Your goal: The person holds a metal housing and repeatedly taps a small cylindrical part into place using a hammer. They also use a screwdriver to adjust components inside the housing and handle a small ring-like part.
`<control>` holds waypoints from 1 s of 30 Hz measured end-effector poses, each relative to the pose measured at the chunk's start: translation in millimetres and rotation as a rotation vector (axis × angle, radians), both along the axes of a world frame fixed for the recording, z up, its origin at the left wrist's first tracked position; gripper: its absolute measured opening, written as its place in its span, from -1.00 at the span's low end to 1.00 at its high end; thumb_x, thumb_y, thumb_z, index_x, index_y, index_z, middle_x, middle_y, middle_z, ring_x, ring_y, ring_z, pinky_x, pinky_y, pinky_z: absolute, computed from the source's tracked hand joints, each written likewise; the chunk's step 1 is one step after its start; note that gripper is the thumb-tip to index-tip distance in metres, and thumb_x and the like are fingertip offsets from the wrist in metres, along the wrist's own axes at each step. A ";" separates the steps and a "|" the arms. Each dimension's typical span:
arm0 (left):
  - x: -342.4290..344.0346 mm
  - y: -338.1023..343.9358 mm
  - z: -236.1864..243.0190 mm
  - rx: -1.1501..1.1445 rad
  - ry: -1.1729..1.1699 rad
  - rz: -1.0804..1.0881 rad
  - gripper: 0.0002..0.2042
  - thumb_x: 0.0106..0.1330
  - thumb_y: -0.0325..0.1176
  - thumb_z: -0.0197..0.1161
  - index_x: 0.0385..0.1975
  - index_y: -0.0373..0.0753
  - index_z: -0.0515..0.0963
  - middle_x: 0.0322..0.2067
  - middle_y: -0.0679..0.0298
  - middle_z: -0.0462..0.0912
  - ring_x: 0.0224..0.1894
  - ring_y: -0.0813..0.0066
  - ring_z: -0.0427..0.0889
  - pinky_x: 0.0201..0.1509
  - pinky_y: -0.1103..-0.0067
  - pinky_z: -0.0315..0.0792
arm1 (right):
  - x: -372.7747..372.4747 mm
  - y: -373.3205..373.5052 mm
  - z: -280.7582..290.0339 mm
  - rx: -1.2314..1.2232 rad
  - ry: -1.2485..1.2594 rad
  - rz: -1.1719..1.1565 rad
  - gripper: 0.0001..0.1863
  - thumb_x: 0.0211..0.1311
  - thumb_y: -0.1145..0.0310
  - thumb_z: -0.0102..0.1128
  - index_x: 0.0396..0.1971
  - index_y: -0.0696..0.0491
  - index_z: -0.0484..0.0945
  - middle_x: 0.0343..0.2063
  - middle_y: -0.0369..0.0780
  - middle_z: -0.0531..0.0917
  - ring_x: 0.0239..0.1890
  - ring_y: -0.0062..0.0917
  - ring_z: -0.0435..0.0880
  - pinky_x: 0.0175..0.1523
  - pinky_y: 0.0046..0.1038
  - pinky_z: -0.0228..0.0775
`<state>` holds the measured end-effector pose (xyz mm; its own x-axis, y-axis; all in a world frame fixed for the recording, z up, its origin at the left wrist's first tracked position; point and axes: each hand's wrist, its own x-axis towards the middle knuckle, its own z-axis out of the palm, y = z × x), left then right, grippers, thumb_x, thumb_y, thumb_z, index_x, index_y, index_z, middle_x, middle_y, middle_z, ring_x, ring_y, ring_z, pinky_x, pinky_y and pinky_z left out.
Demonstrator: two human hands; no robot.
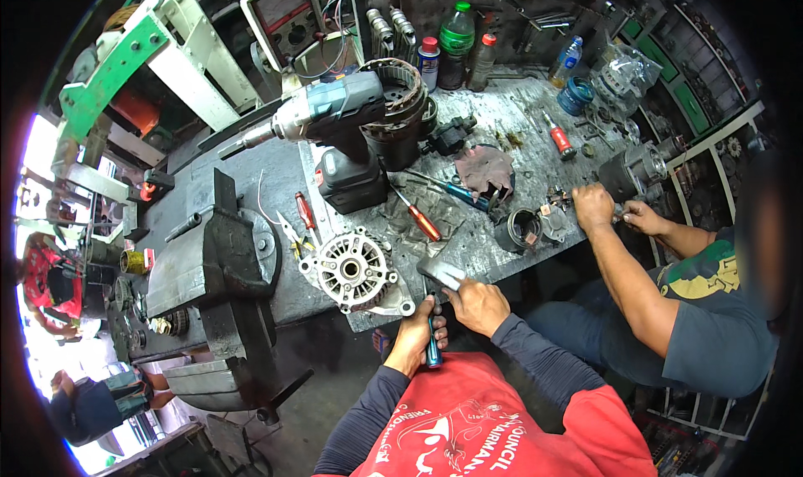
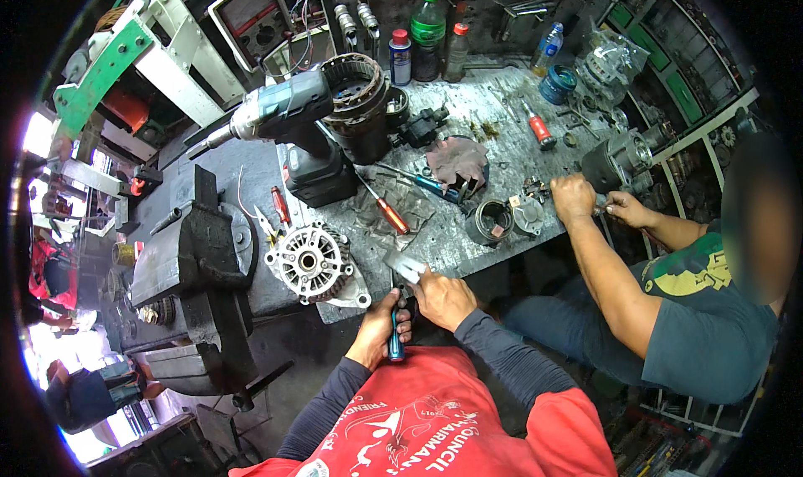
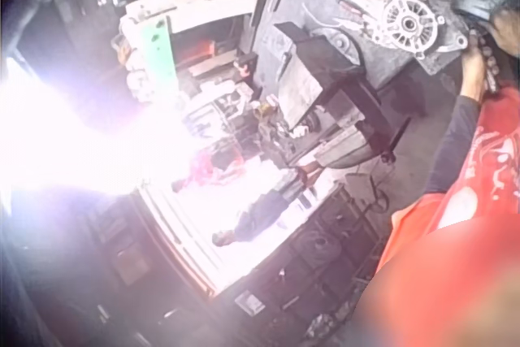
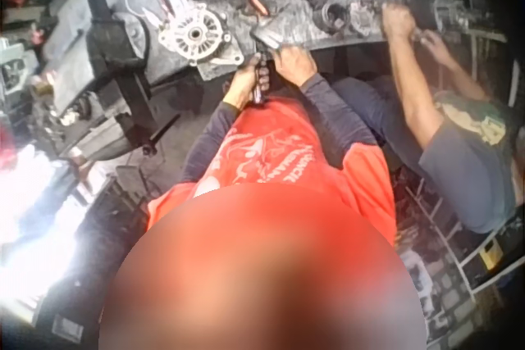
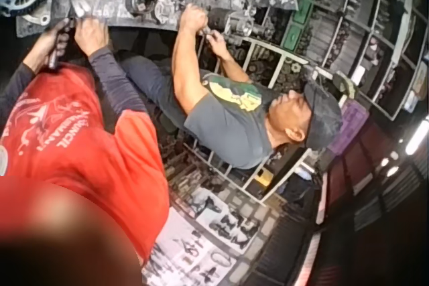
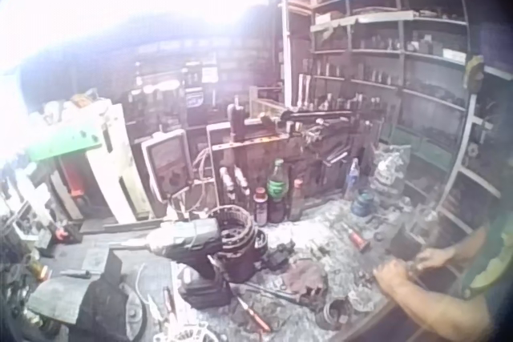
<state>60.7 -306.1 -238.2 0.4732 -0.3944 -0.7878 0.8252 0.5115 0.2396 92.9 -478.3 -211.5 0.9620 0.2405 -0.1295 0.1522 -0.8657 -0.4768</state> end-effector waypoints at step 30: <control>57.1 -45.1 19.4 1.174 -1.081 -0.323 -0.24 0.35 -0.40 0.31 0.45 -0.61 0.10 0.34 -0.48 0.29 0.42 -0.32 0.33 0.54 0.21 0.22 | 96.9 -8.7 -0.5 0.341 -0.476 -0.227 -0.74 0.27 0.50 0.23 -0.05 0.14 0.66 -0.19 0.00 0.65 -0.12 0.00 0.66 0.01 -0.12 0.53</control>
<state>117.8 -351.2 -218.8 0.9958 -0.0368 -0.0841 0.0536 -0.5112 0.8578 189.8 -486.9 -211.9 0.9274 -0.0240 0.3734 0.2460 -0.7127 -0.6569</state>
